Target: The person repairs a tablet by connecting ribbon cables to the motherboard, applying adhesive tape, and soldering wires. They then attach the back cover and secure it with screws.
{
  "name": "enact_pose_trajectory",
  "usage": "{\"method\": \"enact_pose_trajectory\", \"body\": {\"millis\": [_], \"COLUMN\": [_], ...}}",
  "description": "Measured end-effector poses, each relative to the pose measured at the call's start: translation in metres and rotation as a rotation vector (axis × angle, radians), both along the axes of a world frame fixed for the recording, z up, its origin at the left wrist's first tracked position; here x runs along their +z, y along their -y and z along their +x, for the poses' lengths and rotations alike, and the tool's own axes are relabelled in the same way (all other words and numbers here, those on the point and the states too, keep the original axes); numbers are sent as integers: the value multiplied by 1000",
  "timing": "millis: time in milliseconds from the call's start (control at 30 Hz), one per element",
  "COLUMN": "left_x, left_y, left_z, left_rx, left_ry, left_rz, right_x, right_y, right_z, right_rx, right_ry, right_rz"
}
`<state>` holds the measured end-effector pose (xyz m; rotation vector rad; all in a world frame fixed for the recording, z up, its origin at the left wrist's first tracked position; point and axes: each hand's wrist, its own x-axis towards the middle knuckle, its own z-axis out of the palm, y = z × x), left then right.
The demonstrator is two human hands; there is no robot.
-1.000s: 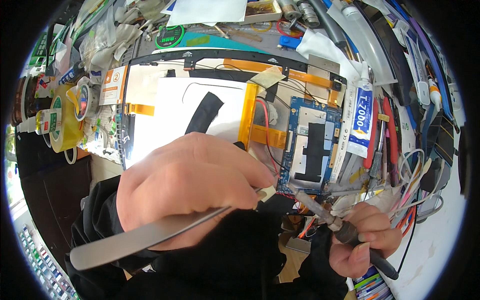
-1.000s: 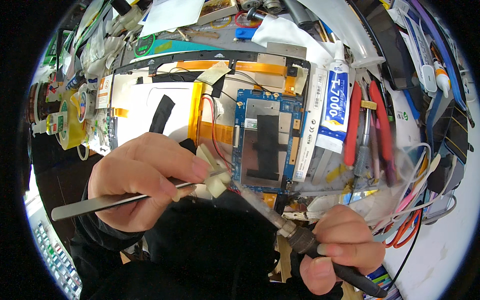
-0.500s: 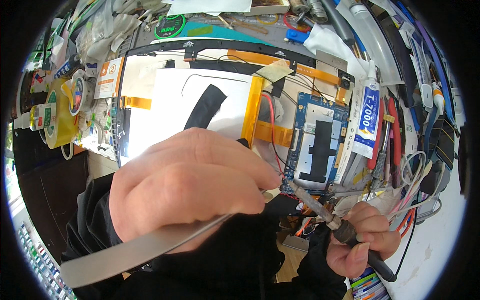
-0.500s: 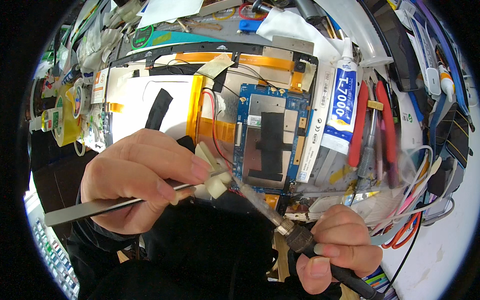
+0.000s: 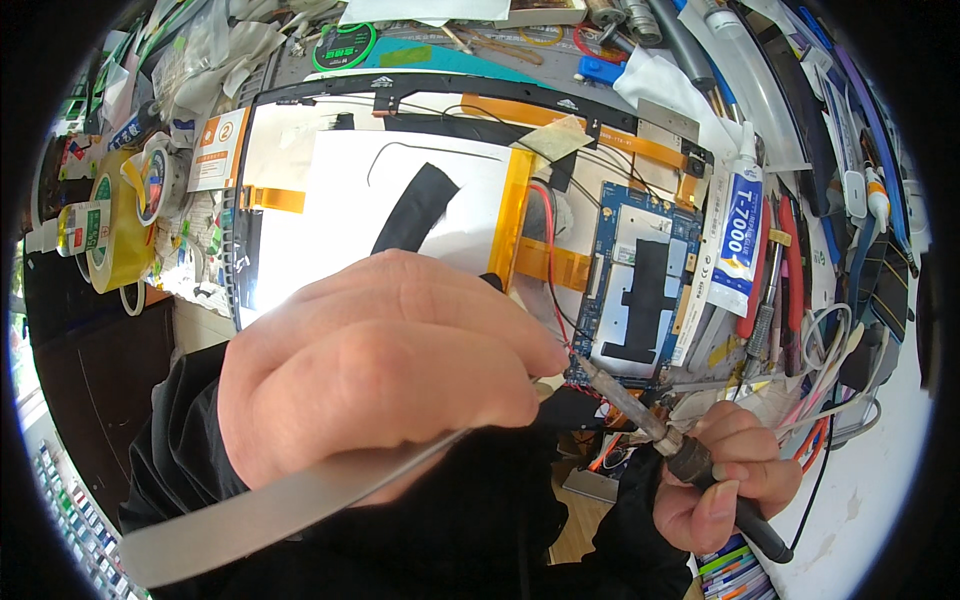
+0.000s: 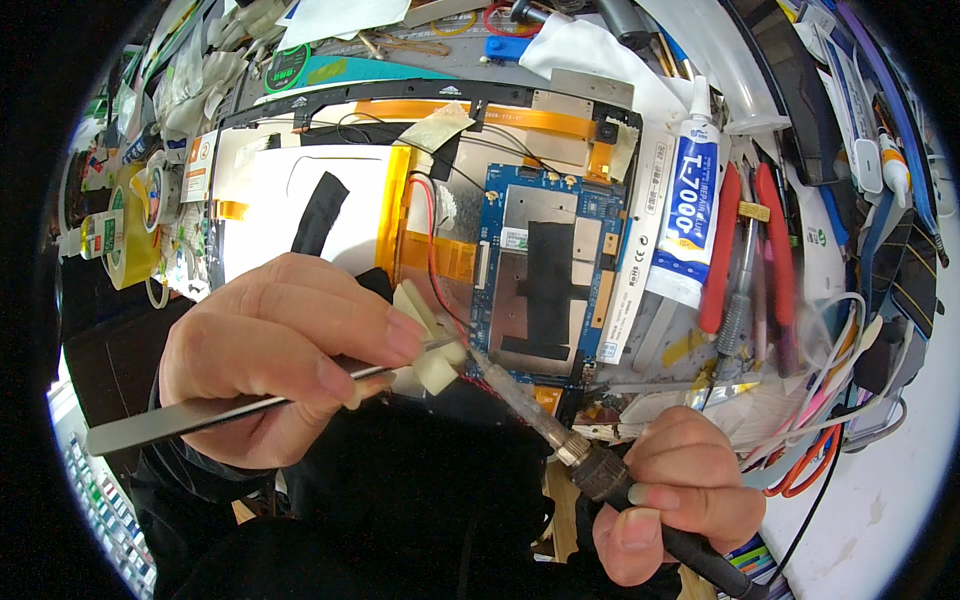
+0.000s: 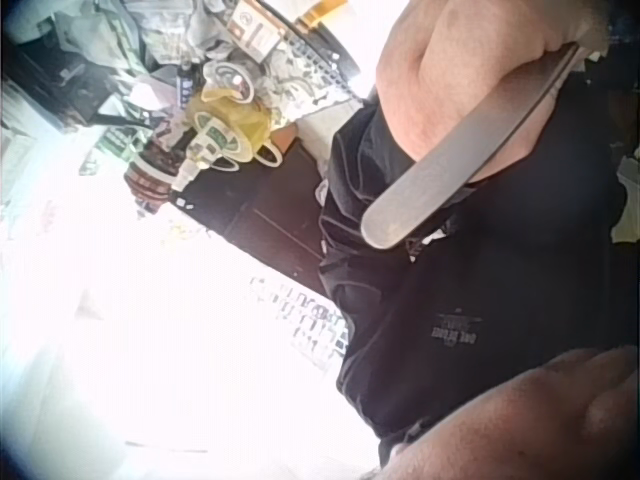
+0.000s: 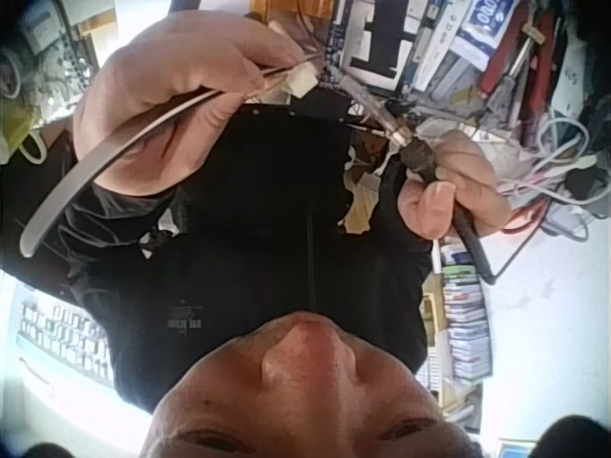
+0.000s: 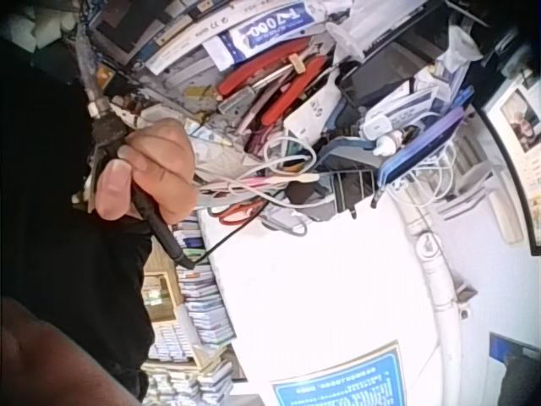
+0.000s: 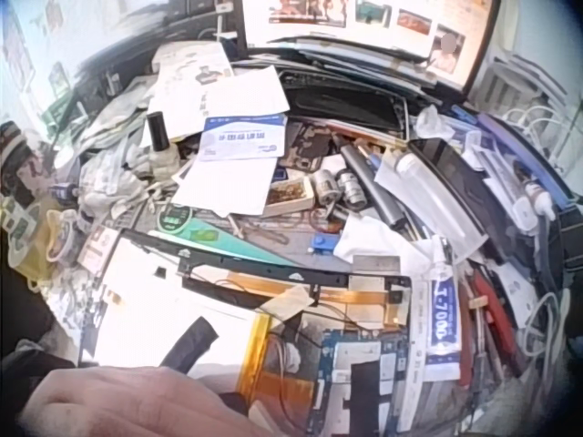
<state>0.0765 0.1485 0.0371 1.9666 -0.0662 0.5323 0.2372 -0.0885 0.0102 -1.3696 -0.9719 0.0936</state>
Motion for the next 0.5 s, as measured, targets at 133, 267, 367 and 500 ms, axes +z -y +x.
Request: {"method": "enact_pose_trajectory", "body": {"millis": [133,267,367,500], "left_x": [0,0,0,0], "left_y": [-1,-3,-3,-2], "left_z": [0,0,0,0], "left_rx": [-9,-29,-32,-25], "left_ry": [-4,-1,-2,-4], "left_rz": [-4,3,-6,-23], "right_x": [-1,-1,-1,-2], "right_y": [1,0,-1,-1], "right_z": [0,-2,-3,-2], "right_rx": [-12,-38,-49,-46], "right_ry": [-44,-59,-67,-80], "right_rz": [41,55,61,81]}}
